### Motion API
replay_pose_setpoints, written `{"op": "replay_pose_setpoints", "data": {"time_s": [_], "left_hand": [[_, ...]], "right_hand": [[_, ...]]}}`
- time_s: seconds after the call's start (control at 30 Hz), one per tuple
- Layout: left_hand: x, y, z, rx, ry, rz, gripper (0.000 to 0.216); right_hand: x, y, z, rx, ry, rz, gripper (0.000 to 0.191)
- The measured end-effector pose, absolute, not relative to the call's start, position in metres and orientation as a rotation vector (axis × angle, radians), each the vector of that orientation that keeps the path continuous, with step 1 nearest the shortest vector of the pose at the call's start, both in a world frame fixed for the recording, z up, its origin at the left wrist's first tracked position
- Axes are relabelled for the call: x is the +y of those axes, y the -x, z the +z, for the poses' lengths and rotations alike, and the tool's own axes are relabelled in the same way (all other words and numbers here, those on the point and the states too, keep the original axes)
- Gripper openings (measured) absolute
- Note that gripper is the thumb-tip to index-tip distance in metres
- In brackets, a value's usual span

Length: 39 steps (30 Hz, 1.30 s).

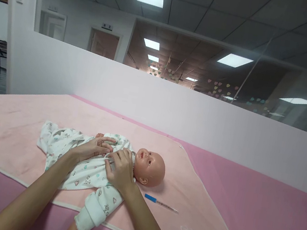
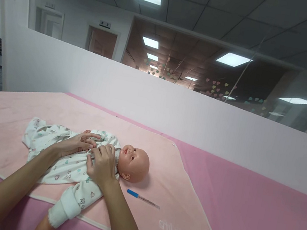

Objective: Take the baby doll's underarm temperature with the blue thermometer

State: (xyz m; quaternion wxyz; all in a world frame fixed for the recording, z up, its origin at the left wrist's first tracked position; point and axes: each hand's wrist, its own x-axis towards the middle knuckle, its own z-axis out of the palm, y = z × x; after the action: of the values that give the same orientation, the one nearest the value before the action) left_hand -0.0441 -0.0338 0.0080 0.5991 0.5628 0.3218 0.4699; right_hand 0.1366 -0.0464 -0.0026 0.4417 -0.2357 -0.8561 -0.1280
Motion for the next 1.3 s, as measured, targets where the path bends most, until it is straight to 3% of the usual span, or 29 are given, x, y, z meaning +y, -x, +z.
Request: {"op": "replay_pose_setpoints", "data": {"time_s": [0.2,0.53,1.3], "left_hand": [[-0.0336,0.0438,0.009,0.748,-1.294,1.104,0.058],[-0.0381,0.0457,0.0111,0.663,-1.349,1.004,0.066],[-0.0368,0.0441,0.0103,0.741,-1.371,1.024,0.052]], "right_hand": [[-0.046,-0.1362,-0.0031,-2.145,0.557,-0.303,0.003],[-0.0449,-0.1324,-0.0084,-2.098,0.558,-0.21,0.014],[-0.0421,-0.1319,-0.0083,-2.055,0.563,-0.083,0.008]]}}
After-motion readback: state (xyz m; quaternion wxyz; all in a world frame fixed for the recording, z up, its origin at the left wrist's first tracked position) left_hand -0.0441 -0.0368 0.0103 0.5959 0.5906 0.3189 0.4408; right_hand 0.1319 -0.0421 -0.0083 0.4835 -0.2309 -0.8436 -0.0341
